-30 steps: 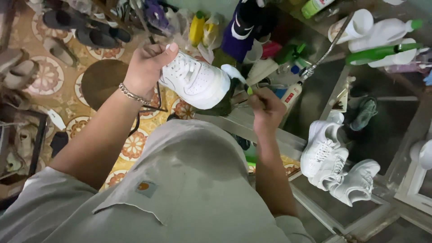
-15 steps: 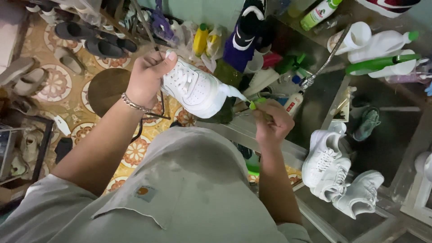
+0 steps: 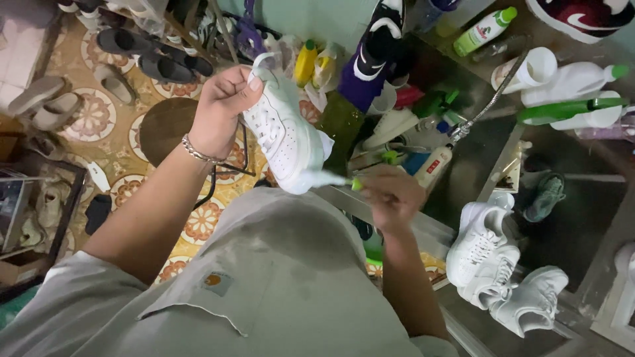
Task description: Applying whitening paste to the soles of various sneakers using a toothbrush to restore their color.
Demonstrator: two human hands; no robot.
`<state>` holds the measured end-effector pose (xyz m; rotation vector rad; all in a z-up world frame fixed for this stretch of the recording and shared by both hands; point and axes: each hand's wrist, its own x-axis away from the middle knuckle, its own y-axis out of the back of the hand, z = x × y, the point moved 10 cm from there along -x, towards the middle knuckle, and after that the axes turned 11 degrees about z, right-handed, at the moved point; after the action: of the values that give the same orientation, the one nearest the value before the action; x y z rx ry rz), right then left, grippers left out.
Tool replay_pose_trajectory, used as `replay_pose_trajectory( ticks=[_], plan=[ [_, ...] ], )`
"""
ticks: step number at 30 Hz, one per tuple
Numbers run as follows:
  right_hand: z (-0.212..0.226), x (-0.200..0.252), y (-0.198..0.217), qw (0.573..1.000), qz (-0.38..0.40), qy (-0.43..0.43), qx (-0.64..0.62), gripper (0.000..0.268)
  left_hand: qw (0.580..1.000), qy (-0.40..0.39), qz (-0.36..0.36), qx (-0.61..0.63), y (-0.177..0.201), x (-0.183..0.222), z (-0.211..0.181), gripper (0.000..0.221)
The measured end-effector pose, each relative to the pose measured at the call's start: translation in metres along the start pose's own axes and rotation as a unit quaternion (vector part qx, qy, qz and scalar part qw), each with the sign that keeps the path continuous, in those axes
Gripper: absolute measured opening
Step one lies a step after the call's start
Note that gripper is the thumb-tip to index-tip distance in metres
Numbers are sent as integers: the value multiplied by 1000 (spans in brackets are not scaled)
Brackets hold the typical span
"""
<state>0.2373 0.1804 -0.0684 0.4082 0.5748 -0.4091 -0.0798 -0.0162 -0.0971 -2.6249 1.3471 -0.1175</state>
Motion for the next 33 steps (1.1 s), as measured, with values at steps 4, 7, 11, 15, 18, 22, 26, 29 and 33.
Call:
replay_pose_trajectory(
  ticks=[4, 7, 11, 15, 18, 22, 26, 29, 33],
  plan=[
    [-16, 11, -2, 1000, 4, -18, -19, 12, 1000, -22, 8, -4, -3, 0, -11, 47],
    [-35, 4, 0, 996, -46, -66, -32, 14, 999, -37, 29, 12, -8, -1, -14, 32],
    [-53, 16, -6, 991, -37, -105, 80, 21, 997, -53, 27, 39, 8, -4, -2, 19],
    [-90, 32, -44, 857, 183, -204, 436, 34, 995, -95, -5, -24, 33, -10, -13, 38],
    [-175, 85, -82, 721, 346, -468, 376, 45, 984, -65, 20, -162, 30, -10, -29, 21],
    [-167, 70, -111, 812, 292, -370, 345, 21, 962, -86, 64, -251, 22, -12, -27, 27],
    [-135, 59, -83, 829, 197, -335, 401, 47, 890, -110, 197, -396, -31, -38, -51, 33],
    [-44, 20, -30, 893, 41, -205, 399, 39, 765, -185, 308, -534, -91, -41, -59, 21],
    [32, -2, -11, 911, 41, -36, 409, 68, 620, -194, 496, -576, -179, -33, -40, 28]
  ],
)
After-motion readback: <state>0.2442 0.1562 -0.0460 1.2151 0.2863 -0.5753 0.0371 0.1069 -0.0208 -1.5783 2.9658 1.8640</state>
